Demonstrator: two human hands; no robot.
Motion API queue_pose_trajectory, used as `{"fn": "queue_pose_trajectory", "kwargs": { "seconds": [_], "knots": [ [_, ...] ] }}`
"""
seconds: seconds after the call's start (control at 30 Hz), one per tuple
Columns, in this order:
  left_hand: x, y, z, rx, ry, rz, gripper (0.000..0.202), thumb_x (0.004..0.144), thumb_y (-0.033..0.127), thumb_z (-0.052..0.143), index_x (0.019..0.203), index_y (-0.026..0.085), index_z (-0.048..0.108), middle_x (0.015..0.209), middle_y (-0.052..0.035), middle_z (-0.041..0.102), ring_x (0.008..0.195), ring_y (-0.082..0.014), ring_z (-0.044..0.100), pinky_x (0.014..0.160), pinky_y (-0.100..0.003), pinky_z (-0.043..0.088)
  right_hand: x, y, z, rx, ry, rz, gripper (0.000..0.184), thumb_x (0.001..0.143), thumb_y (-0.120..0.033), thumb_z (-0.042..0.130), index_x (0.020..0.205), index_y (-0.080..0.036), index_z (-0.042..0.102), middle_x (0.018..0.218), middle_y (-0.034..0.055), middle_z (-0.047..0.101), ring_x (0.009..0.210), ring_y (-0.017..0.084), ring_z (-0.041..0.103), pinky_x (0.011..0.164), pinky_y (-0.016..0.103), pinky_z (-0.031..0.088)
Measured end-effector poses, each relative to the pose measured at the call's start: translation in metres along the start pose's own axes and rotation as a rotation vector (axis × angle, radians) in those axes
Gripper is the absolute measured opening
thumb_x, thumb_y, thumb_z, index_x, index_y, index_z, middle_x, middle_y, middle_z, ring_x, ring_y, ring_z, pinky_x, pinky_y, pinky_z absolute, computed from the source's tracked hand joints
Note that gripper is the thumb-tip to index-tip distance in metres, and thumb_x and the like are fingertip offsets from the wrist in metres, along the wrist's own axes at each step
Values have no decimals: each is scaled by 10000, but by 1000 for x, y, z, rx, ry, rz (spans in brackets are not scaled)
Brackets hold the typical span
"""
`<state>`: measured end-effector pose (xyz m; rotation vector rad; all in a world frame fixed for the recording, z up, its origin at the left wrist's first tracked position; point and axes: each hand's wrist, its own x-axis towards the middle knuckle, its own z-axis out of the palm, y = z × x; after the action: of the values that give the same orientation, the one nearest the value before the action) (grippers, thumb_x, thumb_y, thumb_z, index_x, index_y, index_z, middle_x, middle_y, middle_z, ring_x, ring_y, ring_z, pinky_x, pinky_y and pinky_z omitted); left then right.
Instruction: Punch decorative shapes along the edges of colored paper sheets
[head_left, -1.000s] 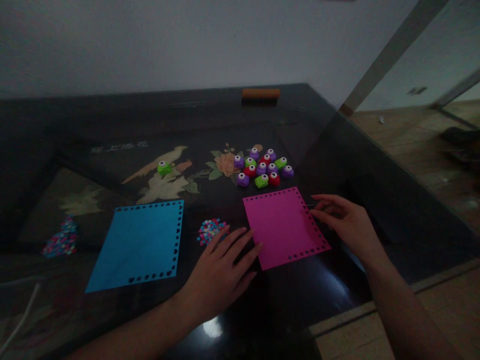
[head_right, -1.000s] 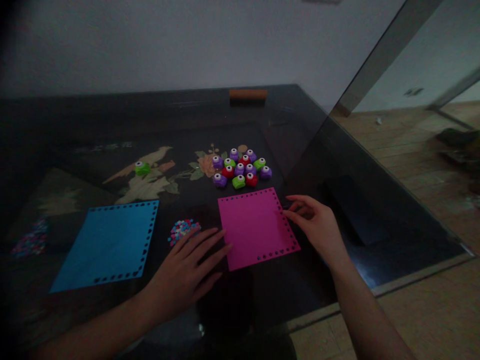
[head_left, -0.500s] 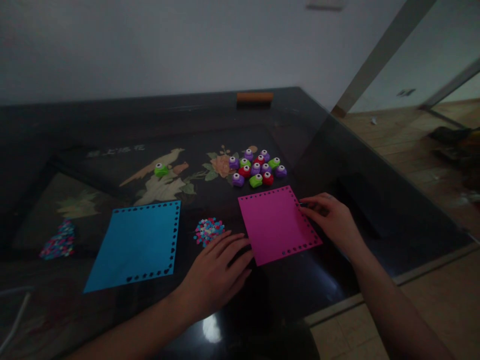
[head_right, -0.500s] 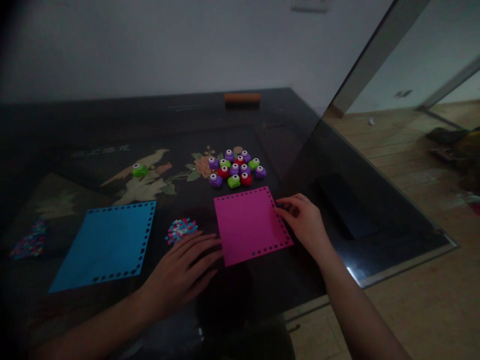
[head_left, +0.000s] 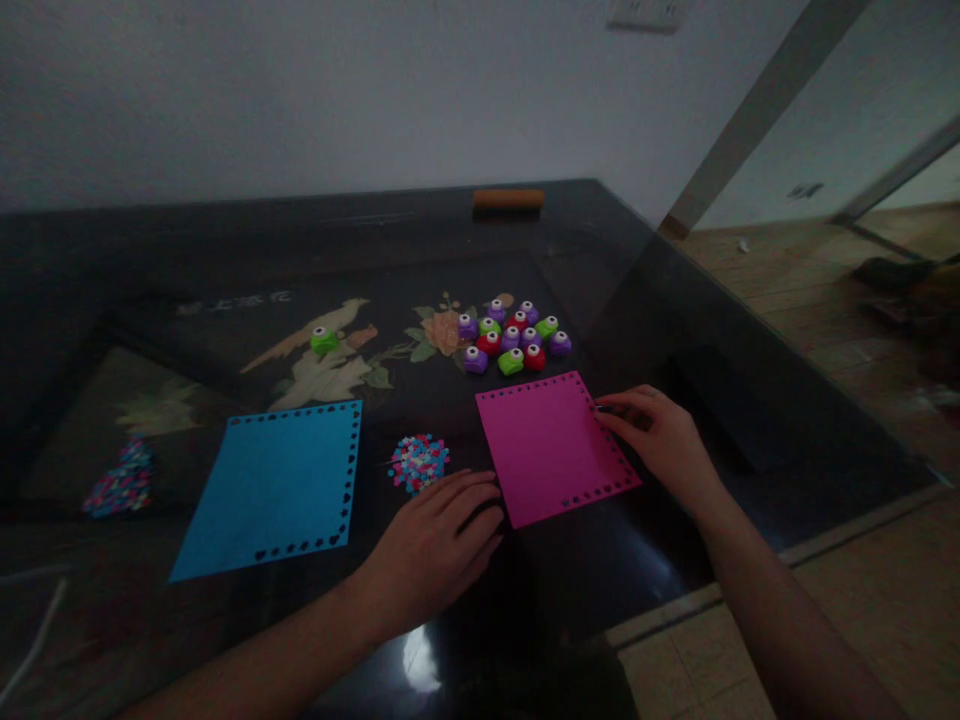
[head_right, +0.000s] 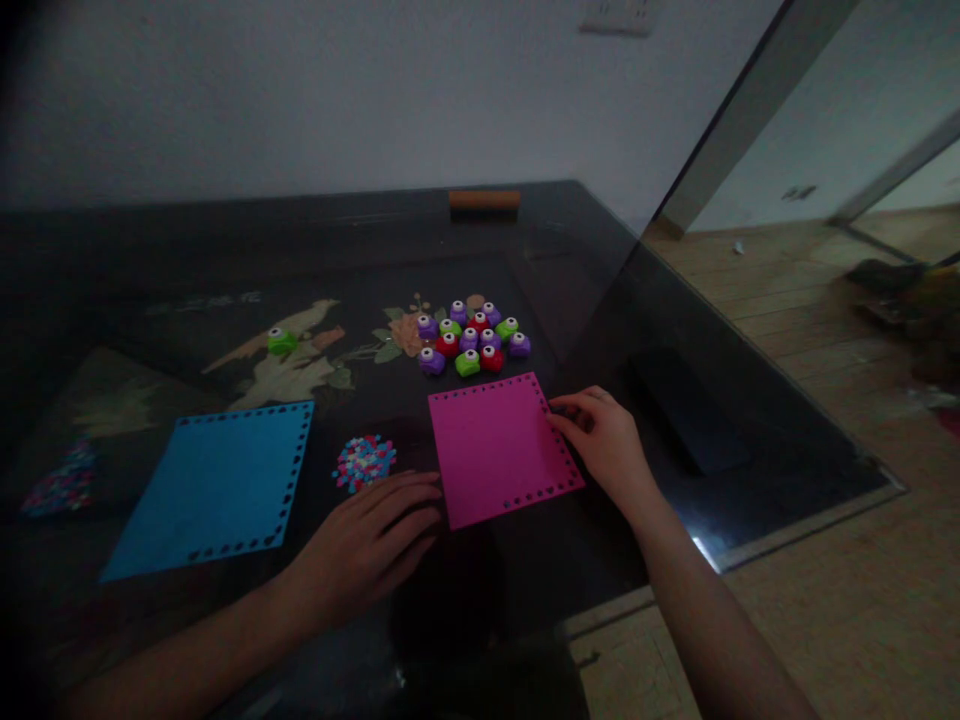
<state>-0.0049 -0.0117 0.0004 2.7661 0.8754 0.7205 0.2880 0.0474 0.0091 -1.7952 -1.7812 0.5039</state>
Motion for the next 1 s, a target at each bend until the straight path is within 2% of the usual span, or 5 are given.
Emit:
{"fn": "queue_pose_trajectory", "kwargs": {
  "seconds": [0.23,0.83,1.0],
  "knots": [
    [0,0,-1,-2,-34,2,204,889,163,514,1071,145,605,1107,-91,666,1095,-241,603,947,-410,532,0,0,1,9,-4,-11,206,753,-280,658,910,-164,724,785,42,567,625,150,532,562,307,437],
    [2,0,-3,16,-13,13,202,889,157,502,1056,153,615,1088,-89,678,1080,-230,616,960,-413,520,0,1,1,2,9,-25,218,768,-352,655,897,-187,719,774,38,559,604,147,528,546,302,438],
    [2,0,-5,27,16,19,211,888,140,490,1056,161,615,1063,-77,688,1027,-213,635,950,-405,520,0,2,0,23,10,-19,243,751,-349,665,915,-175,709,772,36,559,591,143,516,550,306,438]
  ]
}}
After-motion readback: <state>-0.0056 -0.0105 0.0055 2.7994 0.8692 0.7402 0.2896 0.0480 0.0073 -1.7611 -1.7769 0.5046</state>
